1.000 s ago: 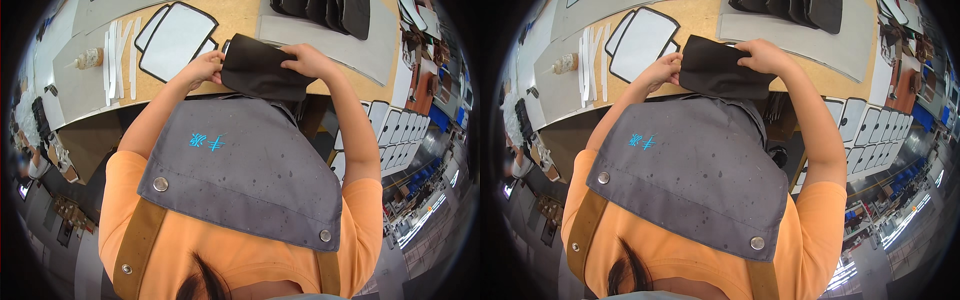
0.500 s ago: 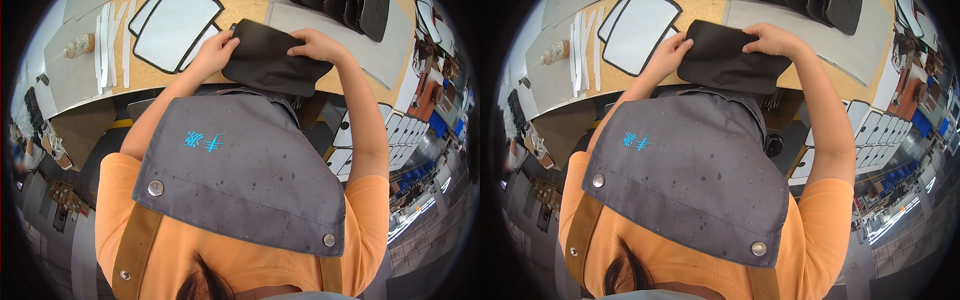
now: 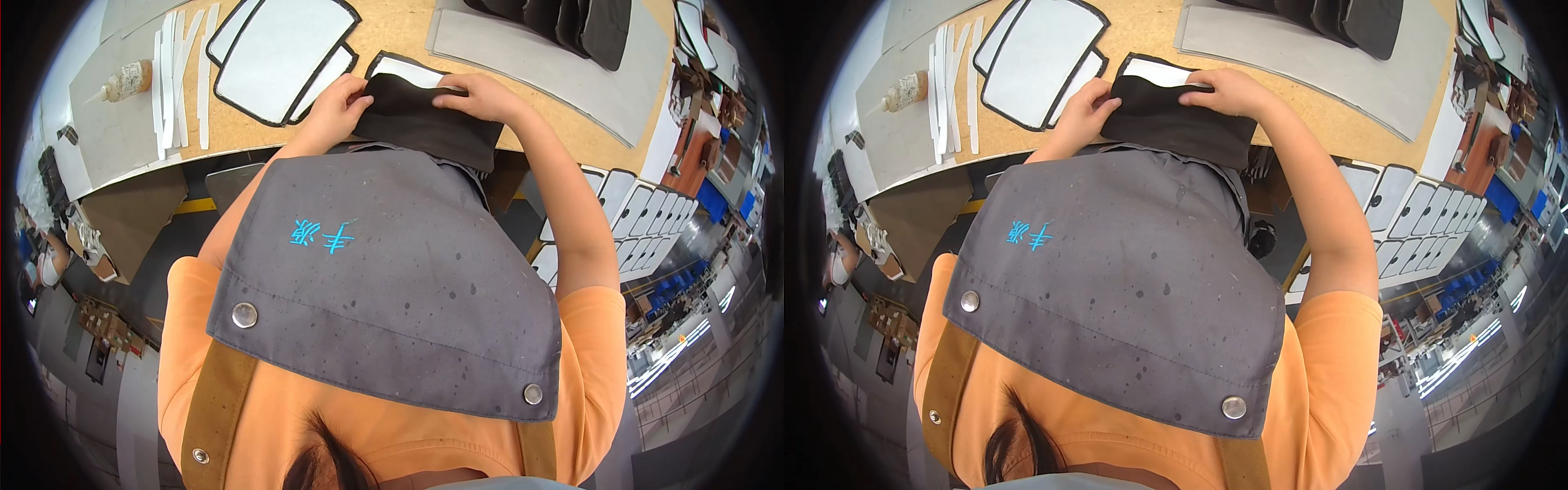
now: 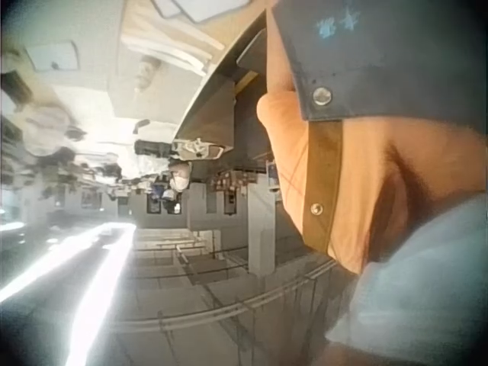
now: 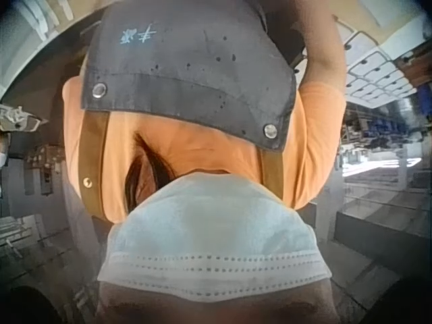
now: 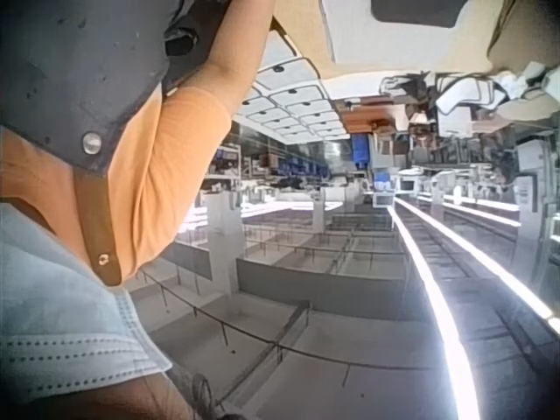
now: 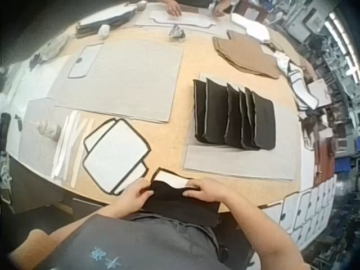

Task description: The recorder is fitting black leather covers onto white liners or backing pieces.

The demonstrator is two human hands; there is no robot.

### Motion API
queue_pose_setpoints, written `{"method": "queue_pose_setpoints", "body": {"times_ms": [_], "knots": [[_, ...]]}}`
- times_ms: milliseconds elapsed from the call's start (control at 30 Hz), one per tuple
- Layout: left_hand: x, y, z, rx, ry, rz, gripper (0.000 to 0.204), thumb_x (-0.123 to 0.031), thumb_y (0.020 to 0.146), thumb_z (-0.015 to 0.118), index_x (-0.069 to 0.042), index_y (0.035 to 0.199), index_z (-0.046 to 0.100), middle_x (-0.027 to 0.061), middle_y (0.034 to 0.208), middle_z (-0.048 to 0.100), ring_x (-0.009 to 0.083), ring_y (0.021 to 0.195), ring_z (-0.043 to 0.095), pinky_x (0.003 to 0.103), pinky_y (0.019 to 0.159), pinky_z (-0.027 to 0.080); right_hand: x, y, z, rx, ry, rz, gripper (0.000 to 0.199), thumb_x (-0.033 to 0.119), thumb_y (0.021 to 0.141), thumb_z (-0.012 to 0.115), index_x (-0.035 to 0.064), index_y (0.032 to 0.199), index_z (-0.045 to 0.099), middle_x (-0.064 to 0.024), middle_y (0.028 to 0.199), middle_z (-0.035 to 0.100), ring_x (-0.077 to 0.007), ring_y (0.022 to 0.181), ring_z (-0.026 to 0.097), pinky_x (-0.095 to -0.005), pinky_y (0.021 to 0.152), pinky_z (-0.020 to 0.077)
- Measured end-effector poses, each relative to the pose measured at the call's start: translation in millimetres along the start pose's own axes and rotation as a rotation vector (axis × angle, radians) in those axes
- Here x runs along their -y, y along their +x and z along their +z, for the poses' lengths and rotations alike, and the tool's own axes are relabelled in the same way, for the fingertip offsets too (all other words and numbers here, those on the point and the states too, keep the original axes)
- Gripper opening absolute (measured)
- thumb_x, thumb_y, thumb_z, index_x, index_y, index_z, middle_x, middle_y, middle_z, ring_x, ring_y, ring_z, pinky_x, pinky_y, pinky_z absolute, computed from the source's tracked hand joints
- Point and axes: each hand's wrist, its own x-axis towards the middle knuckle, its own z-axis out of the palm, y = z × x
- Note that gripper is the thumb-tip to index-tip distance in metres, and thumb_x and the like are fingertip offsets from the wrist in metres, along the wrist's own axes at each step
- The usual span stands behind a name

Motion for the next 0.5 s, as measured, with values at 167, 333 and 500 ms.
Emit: {"method": "queue_pose_setpoints", "body": {"times_ms": [167, 333, 500], "knots": [[0, -2, 1, -0.058, 0.036, -0.046, 0.013, -0.009, 0.084, 0.060, 0.001, 0.092, 0.056, 0.0054, 0.082, 0.053, 0.0123, 0.074, 0.052, 0.026, 0.069, 0.043, 8, 2, 14, -0.146, -0.050, 0.066, 0.038, 0.045, 0.089, 0.048, 0.0139, 0.105, 0.061, -0.0123, 0.091, 0.065, -0.0306, 0.088, 0.060, -0.0373, 0.075, 0.0467], [-8, 2, 9, -0.194, -0.020, -0.095, 0.013, -0.010, 0.084, 0.061, -0.001, 0.093, 0.058, 0.0038, 0.076, 0.056, 0.0124, 0.067, 0.053, 0.025, 0.063, 0.044, 13, 5, 12, -0.195, -0.158, 0.104, 0.037, 0.046, 0.089, 0.046, 0.0163, 0.103, 0.063, -0.0109, 0.086, 0.066, -0.0305, 0.085, 0.061, -0.0390, 0.072, 0.0475], [-9, 6, 9, -0.266, 0.089, -0.049, 0.016, -0.011, 0.084, 0.061, -0.006, 0.100, 0.061, 0.0032, 0.075, 0.057, 0.0120, 0.062, 0.053, 0.024, 0.058, 0.044, 12, 12, 13, -0.205, -0.188, 0.153, 0.036, 0.045, 0.088, 0.046, 0.0171, 0.102, 0.064, -0.0102, 0.084, 0.066, -0.0301, 0.082, 0.061, -0.0397, 0.070, 0.0476]]}}
